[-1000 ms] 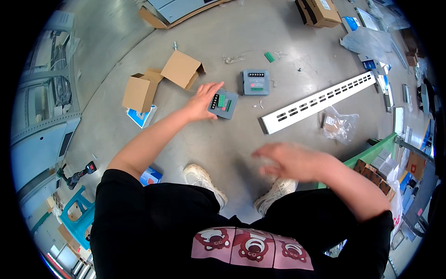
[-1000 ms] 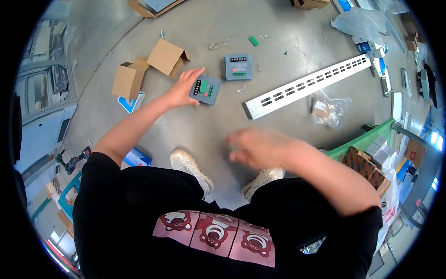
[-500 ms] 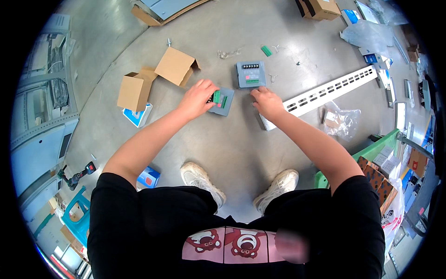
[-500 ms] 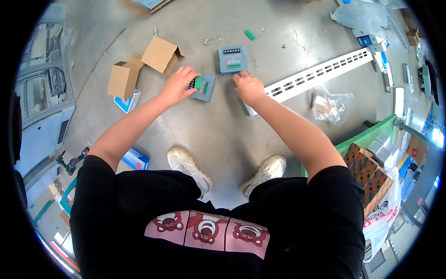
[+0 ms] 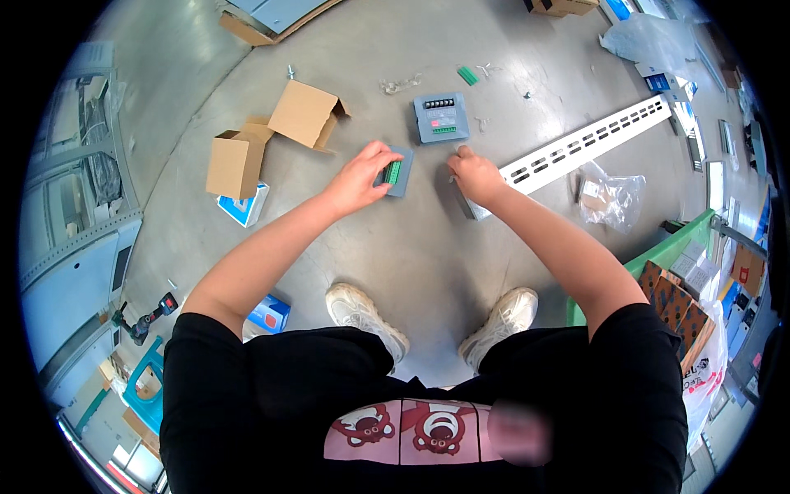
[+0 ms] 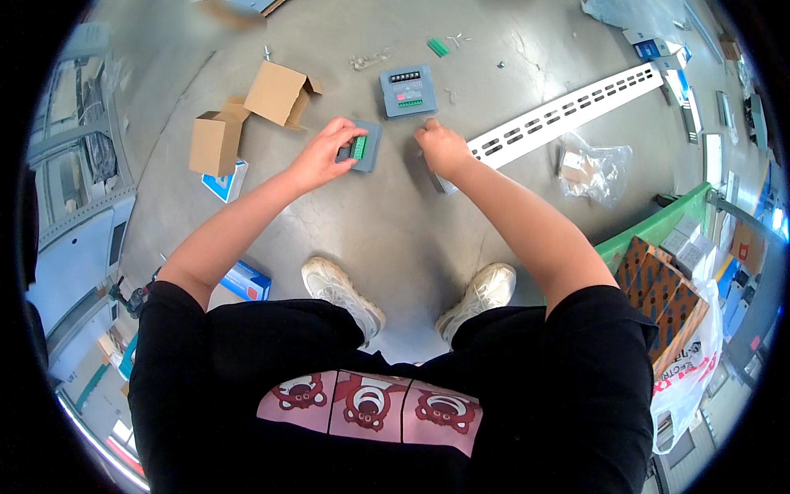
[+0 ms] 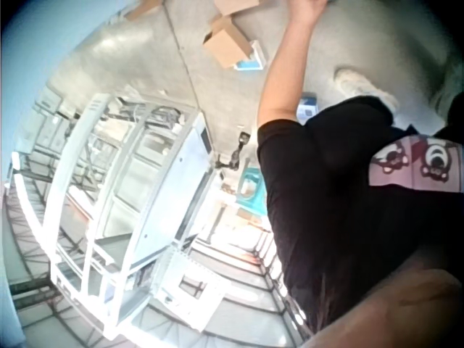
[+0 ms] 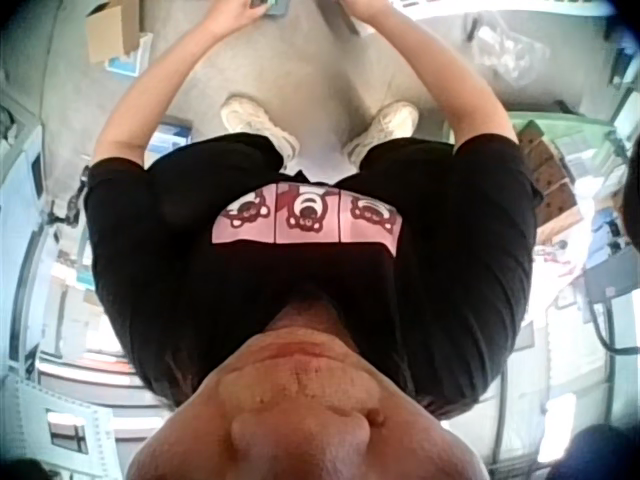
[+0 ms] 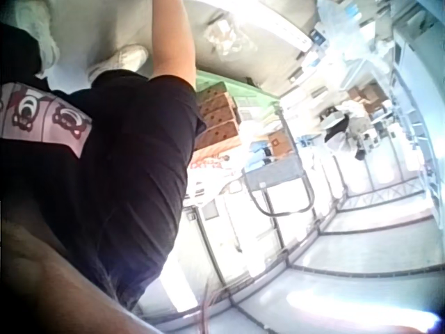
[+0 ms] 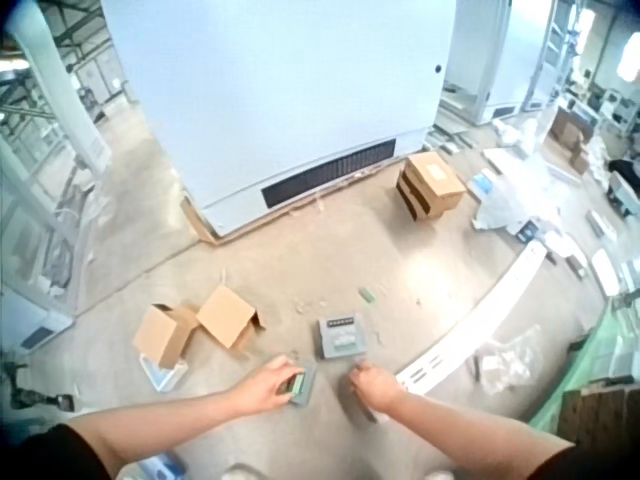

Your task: The person uses a cordless drill to fasten components inside an electrical cabinet, then moves to the floor to unpack boxes and handle small electrical parts and plastic bags.

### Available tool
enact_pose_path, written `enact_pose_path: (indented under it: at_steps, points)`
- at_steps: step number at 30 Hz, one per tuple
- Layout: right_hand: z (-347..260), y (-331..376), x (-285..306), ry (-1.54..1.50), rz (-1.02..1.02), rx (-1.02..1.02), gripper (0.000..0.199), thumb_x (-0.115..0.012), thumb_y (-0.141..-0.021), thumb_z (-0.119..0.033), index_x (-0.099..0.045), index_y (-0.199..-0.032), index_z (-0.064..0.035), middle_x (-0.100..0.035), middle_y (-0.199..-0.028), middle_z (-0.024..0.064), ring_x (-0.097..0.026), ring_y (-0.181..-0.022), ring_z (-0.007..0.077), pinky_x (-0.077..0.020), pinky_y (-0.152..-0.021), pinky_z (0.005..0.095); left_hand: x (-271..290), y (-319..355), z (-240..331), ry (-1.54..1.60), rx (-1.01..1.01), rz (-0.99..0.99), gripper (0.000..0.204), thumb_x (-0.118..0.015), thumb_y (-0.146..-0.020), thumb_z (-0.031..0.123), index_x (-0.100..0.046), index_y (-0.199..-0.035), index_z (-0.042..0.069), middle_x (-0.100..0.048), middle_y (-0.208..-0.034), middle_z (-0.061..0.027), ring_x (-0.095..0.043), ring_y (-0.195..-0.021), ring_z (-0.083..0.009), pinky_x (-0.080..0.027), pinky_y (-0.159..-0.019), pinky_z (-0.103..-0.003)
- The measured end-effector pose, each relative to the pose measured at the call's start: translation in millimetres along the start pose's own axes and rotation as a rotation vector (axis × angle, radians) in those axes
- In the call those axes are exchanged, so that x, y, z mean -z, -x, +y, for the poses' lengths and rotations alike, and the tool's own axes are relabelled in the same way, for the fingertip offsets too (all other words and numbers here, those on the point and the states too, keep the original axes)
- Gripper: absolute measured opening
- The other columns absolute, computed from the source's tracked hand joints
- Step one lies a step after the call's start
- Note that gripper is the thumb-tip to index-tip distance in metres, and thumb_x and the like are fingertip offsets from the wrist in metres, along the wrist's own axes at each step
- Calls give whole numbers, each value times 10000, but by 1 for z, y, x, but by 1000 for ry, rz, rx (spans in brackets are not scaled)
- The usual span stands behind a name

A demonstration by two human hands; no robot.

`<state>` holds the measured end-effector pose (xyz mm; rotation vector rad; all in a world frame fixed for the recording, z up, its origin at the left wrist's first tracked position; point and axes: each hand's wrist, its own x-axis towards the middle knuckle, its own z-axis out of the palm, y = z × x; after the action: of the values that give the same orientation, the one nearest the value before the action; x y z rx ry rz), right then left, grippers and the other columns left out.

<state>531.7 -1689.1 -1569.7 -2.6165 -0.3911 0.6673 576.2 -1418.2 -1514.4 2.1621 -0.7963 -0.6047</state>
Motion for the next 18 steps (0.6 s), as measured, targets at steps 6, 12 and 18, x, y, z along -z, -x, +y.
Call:
enact_pose_path:
  at_steps: [6,12,18]
  points:
    - [2,2,6,-51,-9,21,140,-624,-836,-52,-573,-965,-43,-562,-1106,158,-636,-967,365,-537,-824,459,-2,-8,0,-32,21,-36,385,-671,-760,-20,-537,-1119,16,-503,-1105,-108,-593,-968,-257,-508,-861,-352]
    - [4,1,7,-135,1,11,132,-602,-859,-77,-554,-982,-67,-601,-1033,156,-629,-959,376,-519,-818,467,-5,-12,6,-91,18,-34,389,-677,-750,-18,-539,-1112,12,-503,-1069,-107,-585,-935,-265,-505,-830,-357]
    - [-1,-2,6,-254,7,15,111,-557,-882,-88,-554,-990,-61,-646,-990,159,-625,-966,374,-502,-816,473,-5,-13,6,-130,9,-50,404,-688,-737,-26,-547,-1113,14,-501,-1050,-109,-571,-924,-275,-494,-808,-367]
